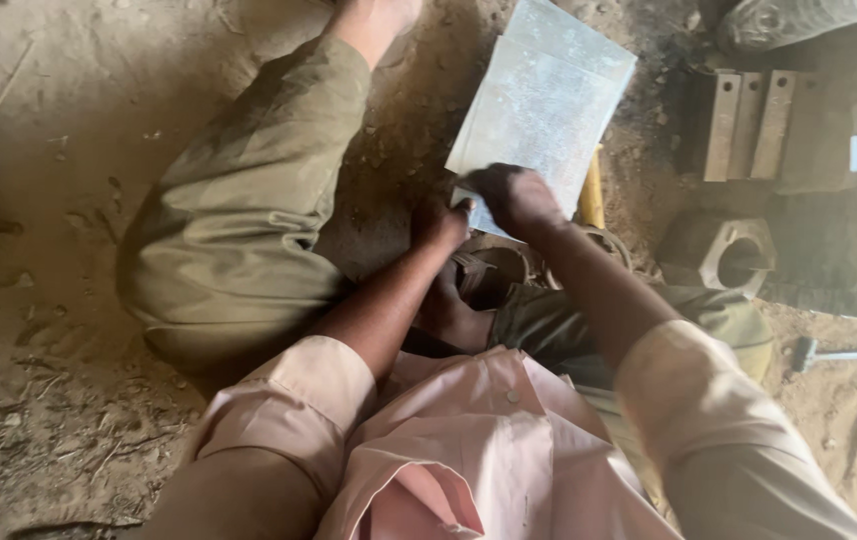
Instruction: The person sits on the ground and repeatedly rubs a small abrasive stone against the surface of a rectangular metal sheet. They flip the sheet over to work on both sides and occasionally stack it with other similar sheets.
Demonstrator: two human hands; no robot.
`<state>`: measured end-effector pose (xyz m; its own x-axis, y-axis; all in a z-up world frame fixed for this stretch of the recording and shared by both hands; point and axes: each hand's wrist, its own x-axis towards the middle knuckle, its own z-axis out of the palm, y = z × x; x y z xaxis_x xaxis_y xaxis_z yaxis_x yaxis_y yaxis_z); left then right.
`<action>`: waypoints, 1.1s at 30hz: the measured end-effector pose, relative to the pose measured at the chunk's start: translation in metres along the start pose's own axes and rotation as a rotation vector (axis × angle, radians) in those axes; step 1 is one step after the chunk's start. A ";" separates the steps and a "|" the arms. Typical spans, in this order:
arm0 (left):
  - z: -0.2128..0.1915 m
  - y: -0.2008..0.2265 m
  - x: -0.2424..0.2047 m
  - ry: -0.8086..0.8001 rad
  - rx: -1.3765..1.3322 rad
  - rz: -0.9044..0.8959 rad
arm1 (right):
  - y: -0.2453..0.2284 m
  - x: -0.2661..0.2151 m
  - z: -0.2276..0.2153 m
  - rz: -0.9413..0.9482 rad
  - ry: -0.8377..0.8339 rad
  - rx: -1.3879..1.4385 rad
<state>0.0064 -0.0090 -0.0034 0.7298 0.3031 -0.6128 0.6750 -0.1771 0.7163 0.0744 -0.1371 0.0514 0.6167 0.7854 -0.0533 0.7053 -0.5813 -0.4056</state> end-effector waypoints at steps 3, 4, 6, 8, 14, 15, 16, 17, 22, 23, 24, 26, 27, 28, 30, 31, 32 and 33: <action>-0.004 -0.002 -0.003 -0.011 0.014 -0.013 | 0.004 -0.019 -0.022 -0.103 0.131 0.167; -0.003 -0.001 -0.004 -0.009 0.011 -0.012 | 0.005 -0.021 -0.023 -0.124 0.162 0.144; -0.002 0.000 -0.004 -0.005 0.001 0.000 | 0.007 -0.018 -0.018 -0.126 0.139 0.052; -0.003 0.001 -0.003 -0.004 0.003 -0.001 | 0.003 0.004 0.000 -0.092 0.031 -0.076; -0.006 -0.001 -0.004 -0.049 0.053 -0.032 | 0.006 -0.017 -0.022 -0.093 0.102 0.150; -0.007 -0.003 -0.004 -0.053 0.061 -0.040 | 0.002 -0.025 -0.024 -0.031 0.126 0.188; -0.007 -0.004 -0.004 -0.034 0.045 -0.009 | -0.002 -0.034 -0.025 0.035 0.151 0.224; -0.008 -0.006 -0.005 -0.001 0.016 0.048 | -0.005 -0.041 -0.026 0.102 0.176 0.259; -0.009 -0.004 -0.007 0.013 0.022 0.088 | -0.020 -0.033 -0.003 0.756 0.288 0.580; -0.009 -0.004 -0.006 0.010 0.033 0.071 | -0.023 -0.031 0.003 0.810 0.334 0.617; -0.008 -0.004 -0.005 0.006 0.040 0.055 | -0.028 -0.032 0.009 0.832 0.327 0.564; -0.006 -0.006 -0.005 0.009 0.008 0.080 | -0.037 -0.036 0.018 0.869 0.317 0.457; -0.006 -0.007 -0.004 0.012 -0.009 0.095 | -0.041 -0.043 0.019 0.847 0.314 0.542; -0.005 -0.007 -0.003 0.023 -0.006 0.098 | -0.045 -0.050 0.020 0.822 0.314 0.624; -0.003 -0.008 -0.003 0.042 -0.002 0.099 | -0.041 -0.055 0.018 0.764 0.303 0.682; -0.002 -0.007 -0.001 0.035 0.022 0.108 | -0.033 -0.054 0.015 0.732 0.292 0.658; -0.003 -0.007 0.000 0.031 0.048 0.110 | -0.027 -0.052 0.015 0.699 0.274 0.640; -0.004 -0.008 0.000 0.028 0.074 0.112 | -0.019 -0.046 0.014 0.727 0.282 0.634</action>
